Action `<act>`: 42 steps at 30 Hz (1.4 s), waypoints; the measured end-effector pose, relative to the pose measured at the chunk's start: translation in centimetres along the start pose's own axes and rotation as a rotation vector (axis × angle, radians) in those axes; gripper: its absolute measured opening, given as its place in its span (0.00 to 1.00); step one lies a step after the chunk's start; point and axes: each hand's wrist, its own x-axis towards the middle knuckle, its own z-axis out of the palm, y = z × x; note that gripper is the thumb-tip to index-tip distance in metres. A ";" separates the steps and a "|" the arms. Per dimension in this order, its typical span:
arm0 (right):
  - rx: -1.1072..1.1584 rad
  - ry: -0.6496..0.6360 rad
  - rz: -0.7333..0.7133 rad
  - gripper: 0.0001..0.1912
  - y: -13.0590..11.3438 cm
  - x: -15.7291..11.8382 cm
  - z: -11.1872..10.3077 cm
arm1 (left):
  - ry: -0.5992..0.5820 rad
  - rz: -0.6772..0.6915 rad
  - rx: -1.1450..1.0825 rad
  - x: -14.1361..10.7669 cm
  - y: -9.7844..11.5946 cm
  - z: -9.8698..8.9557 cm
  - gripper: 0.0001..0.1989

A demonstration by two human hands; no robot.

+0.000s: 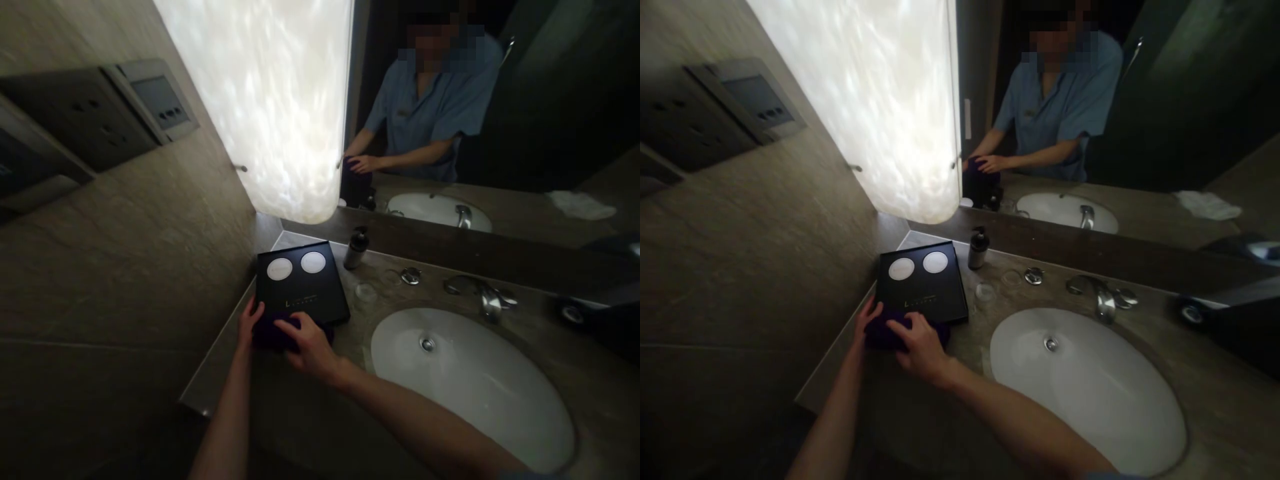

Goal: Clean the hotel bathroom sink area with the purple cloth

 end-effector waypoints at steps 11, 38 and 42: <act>-0.219 0.127 0.504 0.36 15.0 -19.6 -3.4 | 0.126 -0.020 0.081 2.5 2.0 1.9 0.32; -0.484 0.232 0.661 0.25 26.5 -1.5 -22.4 | -0.606 0.898 1.056 -11.5 9.5 30.1 0.35; -0.426 -0.024 0.403 0.30 24.9 0.0 -20.8 | -0.568 0.840 0.692 -11.5 14.4 28.3 0.38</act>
